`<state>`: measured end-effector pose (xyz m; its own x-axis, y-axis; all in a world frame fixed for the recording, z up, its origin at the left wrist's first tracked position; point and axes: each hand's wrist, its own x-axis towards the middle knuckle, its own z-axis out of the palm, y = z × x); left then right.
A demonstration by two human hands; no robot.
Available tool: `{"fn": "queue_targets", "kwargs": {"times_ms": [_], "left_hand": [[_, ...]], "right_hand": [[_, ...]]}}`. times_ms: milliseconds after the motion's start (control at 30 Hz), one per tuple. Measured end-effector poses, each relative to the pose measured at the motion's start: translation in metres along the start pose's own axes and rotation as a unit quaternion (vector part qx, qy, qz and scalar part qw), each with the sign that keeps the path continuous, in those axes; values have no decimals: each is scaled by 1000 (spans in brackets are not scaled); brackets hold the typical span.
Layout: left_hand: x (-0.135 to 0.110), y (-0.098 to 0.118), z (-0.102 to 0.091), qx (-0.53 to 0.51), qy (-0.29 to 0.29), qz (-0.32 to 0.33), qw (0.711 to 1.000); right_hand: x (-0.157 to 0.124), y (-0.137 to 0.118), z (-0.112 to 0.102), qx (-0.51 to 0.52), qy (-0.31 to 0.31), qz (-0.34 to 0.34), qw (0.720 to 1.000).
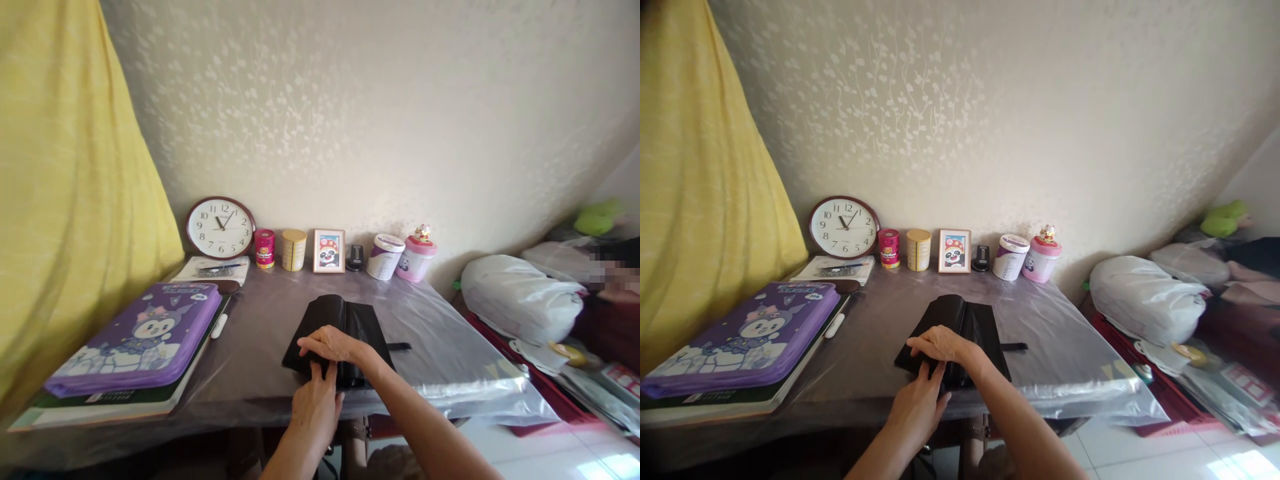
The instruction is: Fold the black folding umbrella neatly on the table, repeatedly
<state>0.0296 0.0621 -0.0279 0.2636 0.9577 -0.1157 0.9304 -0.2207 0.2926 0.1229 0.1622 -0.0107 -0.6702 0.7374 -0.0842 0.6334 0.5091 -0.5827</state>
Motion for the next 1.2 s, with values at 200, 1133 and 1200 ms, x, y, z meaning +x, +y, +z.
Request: {"fn": "queue_targets", "kwargs": {"times_ms": [200,1133,1200], "left_hand": [[-3,0,0,19,13,6,1000],[-3,0,-1,30,3,13,999],[-2,0,0,32,2,10,999]], "right_hand": [[2,34,-11,-159,209,42,964],[-82,82,-52,221,203,351,887],[-81,77,-53,246,213,327,887]]}}
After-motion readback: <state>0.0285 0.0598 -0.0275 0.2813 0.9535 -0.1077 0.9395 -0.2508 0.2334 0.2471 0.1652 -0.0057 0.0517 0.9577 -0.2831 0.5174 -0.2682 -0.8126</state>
